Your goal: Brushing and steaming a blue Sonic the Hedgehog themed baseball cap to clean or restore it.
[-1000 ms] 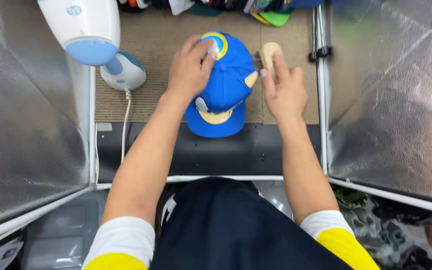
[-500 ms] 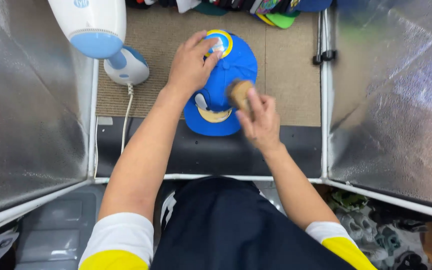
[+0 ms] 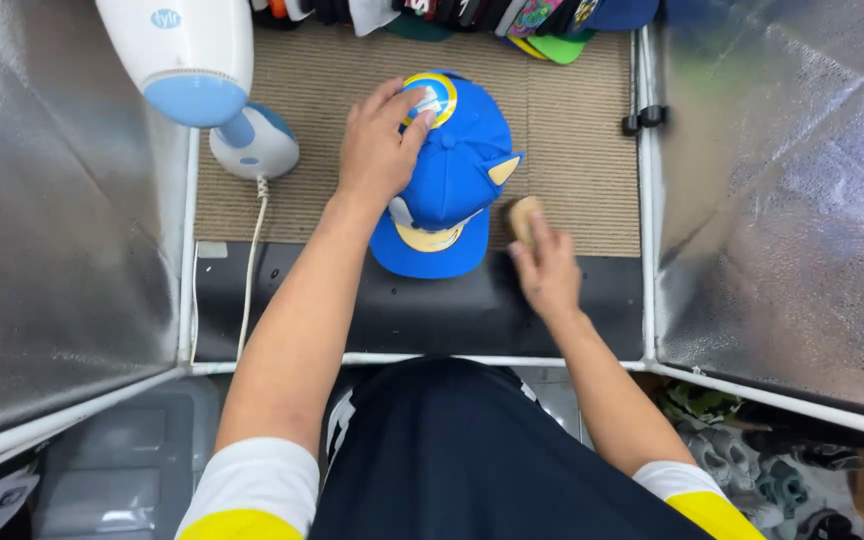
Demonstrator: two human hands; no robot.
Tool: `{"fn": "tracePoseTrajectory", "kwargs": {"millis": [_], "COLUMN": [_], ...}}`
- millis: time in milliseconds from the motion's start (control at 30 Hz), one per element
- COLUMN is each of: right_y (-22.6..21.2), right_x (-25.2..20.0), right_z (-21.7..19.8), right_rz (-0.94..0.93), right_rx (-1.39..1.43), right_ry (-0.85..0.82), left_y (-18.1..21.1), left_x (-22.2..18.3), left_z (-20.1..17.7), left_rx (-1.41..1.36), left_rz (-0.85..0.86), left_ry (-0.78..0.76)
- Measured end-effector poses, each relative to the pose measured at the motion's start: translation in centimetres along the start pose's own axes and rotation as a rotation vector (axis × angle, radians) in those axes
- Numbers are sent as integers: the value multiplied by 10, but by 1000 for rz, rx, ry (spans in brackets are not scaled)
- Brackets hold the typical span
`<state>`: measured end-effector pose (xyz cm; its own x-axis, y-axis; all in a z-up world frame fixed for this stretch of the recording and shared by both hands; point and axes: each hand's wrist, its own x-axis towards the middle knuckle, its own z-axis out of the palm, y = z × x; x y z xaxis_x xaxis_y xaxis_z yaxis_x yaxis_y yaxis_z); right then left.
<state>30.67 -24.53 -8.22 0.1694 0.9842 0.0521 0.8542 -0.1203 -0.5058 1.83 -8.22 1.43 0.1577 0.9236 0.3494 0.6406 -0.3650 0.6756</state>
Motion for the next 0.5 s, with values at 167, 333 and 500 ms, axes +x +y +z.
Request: {"fn": "tracePoseTrajectory", "kwargs": {"millis": [167,333,500], "right_y": [-97,-119,-135], "right_x": [16,97,113], "right_z": [-74,-88,-102], "right_rz": [-463,-241,-466], "right_rx": [194,5,143], "right_ry": [324,-2,158], "left_y": [-3,11,5], "left_x": [8,-4,-4], "left_z": [2,-8,-8], "left_rx": [1,-8,-24], "left_rz": [-5,-83,-74], "left_ry": [-10,-32,14]}}
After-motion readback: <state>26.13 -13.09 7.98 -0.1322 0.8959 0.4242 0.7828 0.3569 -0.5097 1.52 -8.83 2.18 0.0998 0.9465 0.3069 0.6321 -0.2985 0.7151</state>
